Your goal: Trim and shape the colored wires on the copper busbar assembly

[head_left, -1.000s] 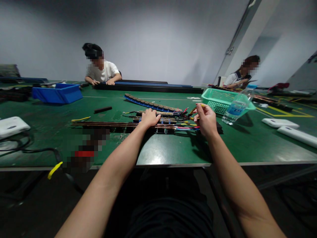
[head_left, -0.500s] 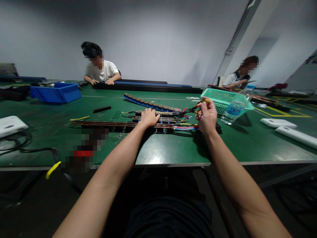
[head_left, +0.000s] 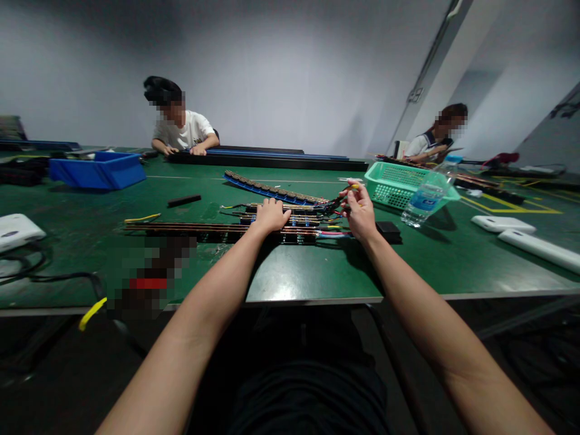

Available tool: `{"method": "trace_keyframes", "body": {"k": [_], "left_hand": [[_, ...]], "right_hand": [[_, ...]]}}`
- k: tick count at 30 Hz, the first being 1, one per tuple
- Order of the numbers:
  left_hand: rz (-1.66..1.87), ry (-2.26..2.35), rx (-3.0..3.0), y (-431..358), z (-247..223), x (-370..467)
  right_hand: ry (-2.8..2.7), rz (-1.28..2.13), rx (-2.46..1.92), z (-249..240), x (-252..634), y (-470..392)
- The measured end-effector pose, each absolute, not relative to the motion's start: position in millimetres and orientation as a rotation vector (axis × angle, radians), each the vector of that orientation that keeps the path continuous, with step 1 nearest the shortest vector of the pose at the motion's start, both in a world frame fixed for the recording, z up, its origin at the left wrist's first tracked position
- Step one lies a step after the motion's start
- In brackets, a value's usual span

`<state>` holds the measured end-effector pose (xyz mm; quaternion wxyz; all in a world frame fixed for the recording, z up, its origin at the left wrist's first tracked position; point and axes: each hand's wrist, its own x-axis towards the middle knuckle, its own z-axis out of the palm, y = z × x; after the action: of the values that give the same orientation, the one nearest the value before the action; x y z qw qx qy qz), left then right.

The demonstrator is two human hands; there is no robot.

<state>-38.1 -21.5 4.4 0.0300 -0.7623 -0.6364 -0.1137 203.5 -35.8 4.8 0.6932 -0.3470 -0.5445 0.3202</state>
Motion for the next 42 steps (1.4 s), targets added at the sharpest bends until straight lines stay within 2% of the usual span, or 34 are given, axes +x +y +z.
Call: {"method": "trace_keyframes", "body": {"k": [8,28,38,42], "left_hand": [[-0.339,-1.952,-2.356,-21.7,5.2,-37.9],[-0.317,-1.923,-2.347,-20.6,3.8,-38.0],[-0.307,-1.927,-2.346,-23.5,5.0,-37.8],[-0.317,-1.928,-2.347,-24.1,4.9,-37.6]], "right_hand": [[-1.138,0.782,-0.685,4.3,202.8,-34.8],[-1.077,0.689,-0.688,-1.7,199.3,-27.8],[-1.121,0.399,-0.718,20.2,188.1,-86.3],[-1.040,0.398,-0.716,16.6,184.0,-115.1]]}}
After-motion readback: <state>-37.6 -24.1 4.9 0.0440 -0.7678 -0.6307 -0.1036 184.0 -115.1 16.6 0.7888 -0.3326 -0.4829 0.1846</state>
